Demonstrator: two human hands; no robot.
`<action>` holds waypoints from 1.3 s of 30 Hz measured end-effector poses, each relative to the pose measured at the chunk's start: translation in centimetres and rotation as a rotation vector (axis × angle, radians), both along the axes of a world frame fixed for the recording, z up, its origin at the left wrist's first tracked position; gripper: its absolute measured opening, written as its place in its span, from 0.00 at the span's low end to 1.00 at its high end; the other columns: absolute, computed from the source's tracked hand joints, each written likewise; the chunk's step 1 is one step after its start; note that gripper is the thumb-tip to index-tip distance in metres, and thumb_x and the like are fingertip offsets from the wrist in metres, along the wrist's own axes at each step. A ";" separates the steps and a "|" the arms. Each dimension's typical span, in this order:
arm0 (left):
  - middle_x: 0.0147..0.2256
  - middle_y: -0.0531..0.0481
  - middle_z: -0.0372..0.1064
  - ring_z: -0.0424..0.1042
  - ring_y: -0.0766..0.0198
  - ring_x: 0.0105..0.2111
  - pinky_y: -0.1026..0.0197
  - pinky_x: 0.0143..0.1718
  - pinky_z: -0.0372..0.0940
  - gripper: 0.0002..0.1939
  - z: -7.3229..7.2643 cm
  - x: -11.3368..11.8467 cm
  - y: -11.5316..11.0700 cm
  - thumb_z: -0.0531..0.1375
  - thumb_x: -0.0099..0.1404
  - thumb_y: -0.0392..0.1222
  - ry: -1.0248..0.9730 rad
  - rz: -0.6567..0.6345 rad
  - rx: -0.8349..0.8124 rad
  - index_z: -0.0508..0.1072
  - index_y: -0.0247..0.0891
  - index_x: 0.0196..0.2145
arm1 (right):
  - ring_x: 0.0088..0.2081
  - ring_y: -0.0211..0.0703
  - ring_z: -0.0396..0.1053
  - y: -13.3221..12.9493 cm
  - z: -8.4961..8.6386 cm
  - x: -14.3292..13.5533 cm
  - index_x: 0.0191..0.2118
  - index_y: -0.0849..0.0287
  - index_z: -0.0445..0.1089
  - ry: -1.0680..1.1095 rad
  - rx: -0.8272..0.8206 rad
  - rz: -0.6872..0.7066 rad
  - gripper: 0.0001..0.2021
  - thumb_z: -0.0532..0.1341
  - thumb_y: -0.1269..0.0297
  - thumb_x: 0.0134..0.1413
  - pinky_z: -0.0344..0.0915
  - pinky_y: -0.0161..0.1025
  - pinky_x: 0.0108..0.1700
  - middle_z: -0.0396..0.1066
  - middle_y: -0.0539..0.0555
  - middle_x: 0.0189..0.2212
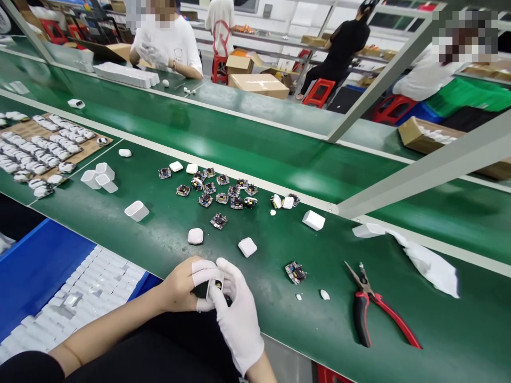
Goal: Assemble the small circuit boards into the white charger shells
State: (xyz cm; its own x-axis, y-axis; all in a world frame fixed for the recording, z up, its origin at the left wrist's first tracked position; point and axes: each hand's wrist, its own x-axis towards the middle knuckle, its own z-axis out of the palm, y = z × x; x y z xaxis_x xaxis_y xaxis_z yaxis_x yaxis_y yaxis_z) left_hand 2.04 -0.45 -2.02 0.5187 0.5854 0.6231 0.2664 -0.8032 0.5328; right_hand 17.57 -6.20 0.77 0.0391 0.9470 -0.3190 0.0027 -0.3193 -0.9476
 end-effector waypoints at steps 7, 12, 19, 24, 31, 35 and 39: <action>0.35 0.48 0.73 0.71 0.60 0.35 0.60 0.40 0.66 0.20 2.1 -0.7 0.9 0.69 0.49 0.44 -0.046 -0.182 -0.586 0.75 0.37 0.41 | 0.60 0.59 0.63 -1.0 -0.9 2.7 0.62 0.55 0.59 -0.585 0.754 0.118 0.31 0.66 0.57 0.54 0.63 0.59 0.60 0.64 0.63 0.58; 0.29 0.54 0.66 0.65 0.66 0.29 0.64 0.34 0.61 0.19 4.5 -1.0 0.8 0.71 0.43 0.44 -0.018 -0.294 -0.855 0.75 0.36 0.33 | 0.41 0.44 0.73 -0.7 2.5 2.3 0.49 0.58 0.63 -0.602 0.995 0.396 0.19 0.63 0.76 0.52 0.70 0.45 0.48 0.73 0.54 0.37; 0.28 0.55 0.68 0.66 0.66 0.29 0.65 0.33 0.62 0.22 5.4 -1.2 -0.2 0.74 0.35 0.42 -0.058 -0.435 -1.097 0.74 0.35 0.29 | 0.32 0.41 0.70 -1.1 4.3 0.9 0.37 0.56 0.61 -0.729 1.023 0.479 0.05 0.58 0.73 0.59 0.66 0.39 0.34 0.71 0.51 0.29; 0.28 0.56 0.68 0.68 0.65 0.31 0.64 0.34 0.63 0.23 4.6 -1.1 -0.8 0.74 0.35 0.41 -0.072 -0.447 -1.368 0.71 0.35 0.29 | 0.26 0.37 0.63 -1.3 3.8 0.0 0.30 0.54 0.55 -0.655 0.942 0.392 0.11 0.59 0.74 0.54 0.62 0.35 0.31 0.63 0.46 0.23; 0.29 0.56 0.65 0.63 0.67 0.29 0.63 0.34 0.60 0.19 3.9 -0.7 -1.3 0.71 0.39 0.38 -0.165 -0.248 -1.256 0.69 0.35 0.30 | 0.33 0.44 0.70 -1.6 0.5 -0.5 0.43 0.50 0.58 -0.590 0.898 0.166 0.15 0.60 0.72 0.52 0.67 0.50 0.47 0.68 0.48 0.31; 0.28 0.57 0.63 0.61 0.67 0.29 0.64 0.33 0.56 0.18 4.3 -0.7 -1.1 0.70 0.38 0.38 -0.134 -0.194 -1.066 0.69 0.36 0.28 | 0.40 0.50 0.70 -1.5 0.1 0.0 0.50 0.50 0.58 -0.593 0.939 0.113 0.20 0.62 0.69 0.52 0.66 0.51 0.45 0.70 0.54 0.38; 0.27 0.59 0.61 0.59 0.69 0.28 0.65 0.31 0.54 0.20 4.4 -0.7 -0.9 0.71 0.35 0.39 -0.049 -0.230 -0.988 0.67 0.37 0.26 | 0.28 0.41 0.65 -0.8 1.9 0.2 0.35 0.51 0.58 -0.599 0.900 0.355 0.14 0.59 0.78 0.47 0.60 0.39 0.32 0.65 0.46 0.24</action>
